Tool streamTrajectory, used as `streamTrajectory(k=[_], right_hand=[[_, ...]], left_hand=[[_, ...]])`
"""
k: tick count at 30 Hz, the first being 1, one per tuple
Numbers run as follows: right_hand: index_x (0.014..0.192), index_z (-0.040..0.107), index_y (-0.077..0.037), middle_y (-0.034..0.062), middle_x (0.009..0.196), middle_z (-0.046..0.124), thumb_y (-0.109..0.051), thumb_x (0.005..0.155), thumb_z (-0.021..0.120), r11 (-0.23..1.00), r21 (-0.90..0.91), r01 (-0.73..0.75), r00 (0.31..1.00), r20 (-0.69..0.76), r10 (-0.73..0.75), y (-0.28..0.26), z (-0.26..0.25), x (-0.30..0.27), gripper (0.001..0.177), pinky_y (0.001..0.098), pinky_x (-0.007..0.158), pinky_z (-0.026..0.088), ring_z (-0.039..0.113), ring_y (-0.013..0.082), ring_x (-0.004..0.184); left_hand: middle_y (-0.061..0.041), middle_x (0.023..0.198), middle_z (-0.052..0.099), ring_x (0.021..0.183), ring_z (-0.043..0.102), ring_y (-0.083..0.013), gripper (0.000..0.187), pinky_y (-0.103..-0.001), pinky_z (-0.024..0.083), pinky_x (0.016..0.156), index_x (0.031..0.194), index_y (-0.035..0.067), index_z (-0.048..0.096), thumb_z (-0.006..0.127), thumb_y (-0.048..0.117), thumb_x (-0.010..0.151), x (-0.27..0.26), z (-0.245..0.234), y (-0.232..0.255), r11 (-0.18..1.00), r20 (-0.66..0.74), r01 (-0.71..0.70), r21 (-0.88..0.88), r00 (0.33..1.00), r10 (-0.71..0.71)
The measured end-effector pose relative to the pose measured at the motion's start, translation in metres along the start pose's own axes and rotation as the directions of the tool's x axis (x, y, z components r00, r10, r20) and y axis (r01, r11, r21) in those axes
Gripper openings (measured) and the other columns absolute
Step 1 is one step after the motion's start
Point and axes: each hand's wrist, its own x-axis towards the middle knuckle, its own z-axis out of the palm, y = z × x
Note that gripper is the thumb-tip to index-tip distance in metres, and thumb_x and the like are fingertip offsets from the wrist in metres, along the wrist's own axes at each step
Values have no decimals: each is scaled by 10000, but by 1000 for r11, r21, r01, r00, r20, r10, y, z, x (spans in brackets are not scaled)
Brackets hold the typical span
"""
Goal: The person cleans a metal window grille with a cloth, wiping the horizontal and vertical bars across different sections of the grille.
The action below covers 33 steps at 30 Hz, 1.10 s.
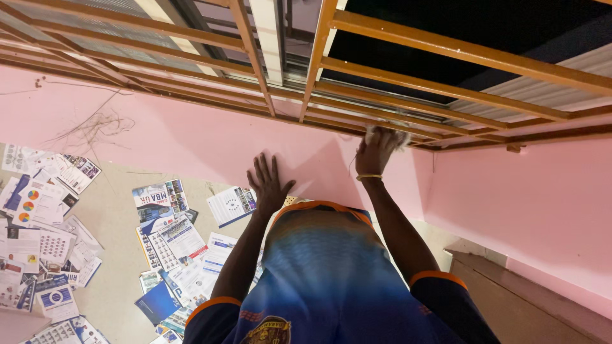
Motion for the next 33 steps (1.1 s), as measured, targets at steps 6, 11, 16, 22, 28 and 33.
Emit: streamTrajectory(k=[6,11,16,22,28,33], right_hand=[[1334,560,1,256,1418,431,-157,855,726,880,261,396,904,60,-424,-124,6,17,532,617,1135,282,332,483,1351],[1312,573,-59,173,1416,515,-151,1011,632,864,282,418,897,20,-441,-145,4,24,320,565,1194,316,422,416,1382],[1346,601,-122,171,1417,531,-197,990,650,891,193,410,903,54,-427,-68,-17,35,368,567,1105,373,474,426,1292],[1347,605,-144,190,1373,596,-278,994,702,924,7,382,922,66,-381,51,-52,34,390,573,1056,409,533,433,1252],[1468,504,56,304,1335,598,-170,907,699,959,-143,245,968,87,-234,101,-48,39,635,558,1022,457,554,488,1197],[1369,580,-36,258,1273,637,-77,818,682,954,-247,171,968,223,-116,73,-38,57,562,565,1038,453,581,446,1225]], left_hand=[[-290,1703,13,1576,-34,-468,1039,-734,-15,1166,1649,27,140,560,674,953,1,4,-2,1000,14,0,1,1000,0],[-281,1703,22,1578,-27,-457,1037,-736,-10,1166,1646,51,151,581,668,932,1,6,-3,1000,-9,2,-14,1000,-2],[-286,1704,34,1582,-24,-461,1032,-737,-3,1167,1650,47,148,596,654,946,-1,7,-4,998,-38,-18,-64,999,16],[-297,1699,33,1574,-26,-472,1040,-738,0,1162,1647,42,153,596,656,934,-1,2,-2,997,-24,-14,-82,1000,12],[-283,1697,35,1577,-12,-453,1041,-727,1,1174,1641,47,162,598,664,925,0,0,-1,1000,-24,0,-29,1000,-1],[-281,1701,35,1579,-20,-457,1036,-724,-5,1175,1644,42,163,596,658,934,0,0,0,999,-27,5,-36,1000,-6]])
